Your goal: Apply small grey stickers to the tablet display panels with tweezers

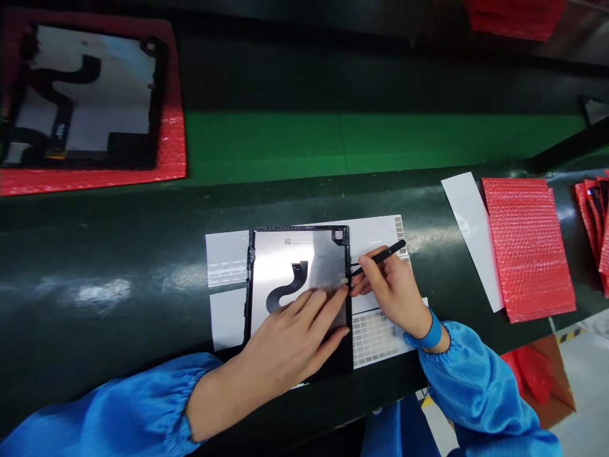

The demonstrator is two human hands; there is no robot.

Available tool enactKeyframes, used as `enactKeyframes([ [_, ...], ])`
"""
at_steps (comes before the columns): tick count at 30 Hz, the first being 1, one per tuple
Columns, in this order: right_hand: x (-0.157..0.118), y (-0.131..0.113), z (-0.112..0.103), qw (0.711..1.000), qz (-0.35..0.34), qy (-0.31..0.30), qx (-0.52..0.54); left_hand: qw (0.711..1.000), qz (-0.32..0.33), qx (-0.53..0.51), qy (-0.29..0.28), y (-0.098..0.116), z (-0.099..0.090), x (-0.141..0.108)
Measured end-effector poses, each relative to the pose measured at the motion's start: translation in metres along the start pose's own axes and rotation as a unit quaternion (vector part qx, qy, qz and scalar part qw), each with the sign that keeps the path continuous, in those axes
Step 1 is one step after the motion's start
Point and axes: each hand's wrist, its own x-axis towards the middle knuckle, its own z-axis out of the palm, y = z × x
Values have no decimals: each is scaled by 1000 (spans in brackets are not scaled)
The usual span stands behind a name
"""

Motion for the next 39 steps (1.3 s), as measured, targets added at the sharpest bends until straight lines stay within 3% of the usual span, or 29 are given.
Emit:
enactKeyframes([
  [11, 3, 3, -9, 1000, 6, 9, 18, 1000, -9, 15, 4, 7, 8, 13],
  [15, 2, 4, -15, 999, -8, 45, 25, 1000, -12, -2, 8, 5, 12, 18],
  [20, -9, -1, -32, 987, -91, 131, -9, 998, -22, -51, -26, -3, 16, 25],
  [24, -30, -3, -85, 937, -176, 282, -105, 996, -26, -82, -36, -9, 18, 27],
  [28, -63, 13, -172, 809, -204, 467, -295, 992, -37, -121, -17, -15, 28, 30],
  [30, -80, 30, -213, 750, -151, 490, -419, 986, -35, -163, -11, -21, 29, 33],
  [34, -87, 73, -260, 774, -87, 471, -414, 973, -76, -217, 14, -46, 15, 29],
  [39, -71, 95, -276, 769, -127, 516, -356, 957, -264, -116, -5, -88, -9, -9],
])
